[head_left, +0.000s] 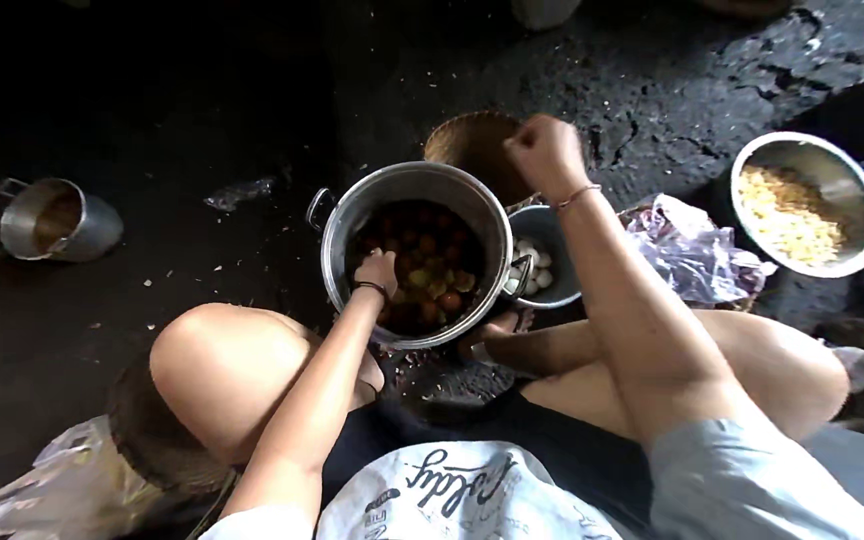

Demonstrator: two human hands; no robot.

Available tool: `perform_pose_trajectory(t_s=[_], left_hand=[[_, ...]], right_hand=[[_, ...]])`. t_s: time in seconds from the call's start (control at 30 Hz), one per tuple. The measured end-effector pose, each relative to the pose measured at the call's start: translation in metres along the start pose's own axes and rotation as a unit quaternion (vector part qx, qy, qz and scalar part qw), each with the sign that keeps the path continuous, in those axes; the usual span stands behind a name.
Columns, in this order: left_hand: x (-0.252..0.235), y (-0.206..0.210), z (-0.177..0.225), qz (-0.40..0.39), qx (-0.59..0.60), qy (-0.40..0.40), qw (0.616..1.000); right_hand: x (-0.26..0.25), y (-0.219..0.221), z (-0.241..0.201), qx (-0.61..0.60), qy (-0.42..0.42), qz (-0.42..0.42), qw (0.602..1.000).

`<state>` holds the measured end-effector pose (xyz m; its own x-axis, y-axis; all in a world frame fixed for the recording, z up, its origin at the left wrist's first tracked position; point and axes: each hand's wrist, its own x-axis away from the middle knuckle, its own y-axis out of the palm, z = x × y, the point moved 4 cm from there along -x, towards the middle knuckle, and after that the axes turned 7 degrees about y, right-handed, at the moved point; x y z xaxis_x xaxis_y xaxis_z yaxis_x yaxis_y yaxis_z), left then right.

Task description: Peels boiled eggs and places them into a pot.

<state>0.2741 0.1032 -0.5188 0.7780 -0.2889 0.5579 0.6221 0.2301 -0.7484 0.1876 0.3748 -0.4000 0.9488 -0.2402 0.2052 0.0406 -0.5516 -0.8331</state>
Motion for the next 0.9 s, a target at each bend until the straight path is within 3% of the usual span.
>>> perform_pose_trajectory(t_s=[0.07, 0.13, 0.27, 0.37, 0.5, 0.6, 0.7, 0.77, 0.83, 0.9], left_hand=[[-0.004, 0.012, 0.002, 0.012, -0.014, 0.009, 1.0], [-0.016, 0.024, -0.002, -0.008, -0.036, -0.005, 0.999], [-0.027, 0.029, -0.007, -0.034, -0.001, -0.09, 0.995], [-0.015, 0.026, -0.013, -0.052, 0.096, -0.14, 0.984], [-0.004, 0.01, -0.001, -0.065, 0.06, -0.088, 0.992], [0.006, -0.016, -0.006, 0.011, 0.172, -0.073, 0.982], [0.011, -0.014, -0.023, 0.112, 0.379, 0.0, 0.919], [0.009, 0.003, -0.033, 0.104, 0.504, 0.036, 0.857], [0.015, 0.007, -0.024, 0.091, 0.611, 0.02, 0.786], [0.027, 0.005, -0.011, 0.066, 0.631, 0.019, 0.773]], right_hand=[[0.024, 0.033, -0.054, 0.063, -0.106, -0.088, 0.988], [0.052, 0.1, -0.082, 0.166, -0.143, -0.202, 0.955], [0.087, 0.199, -0.088, 0.295, -0.033, -0.356, 0.886], [0.095, 0.232, -0.071, 0.254, 0.01, -0.352, 0.901], [0.089, 0.224, -0.065, 0.26, -0.007, -0.308, 0.915], [0.075, 0.182, -0.066, 0.185, -0.016, -0.275, 0.943], [0.072, 0.14, -0.047, -0.018, -0.045, -0.241, 0.969], [0.09, 0.116, -0.041, -0.131, -0.048, -0.208, 0.968], [0.113, 0.103, -0.046, -0.179, -0.09, -0.138, 0.97], [0.132, 0.112, -0.062, -0.157, -0.134, -0.12, 0.971]])
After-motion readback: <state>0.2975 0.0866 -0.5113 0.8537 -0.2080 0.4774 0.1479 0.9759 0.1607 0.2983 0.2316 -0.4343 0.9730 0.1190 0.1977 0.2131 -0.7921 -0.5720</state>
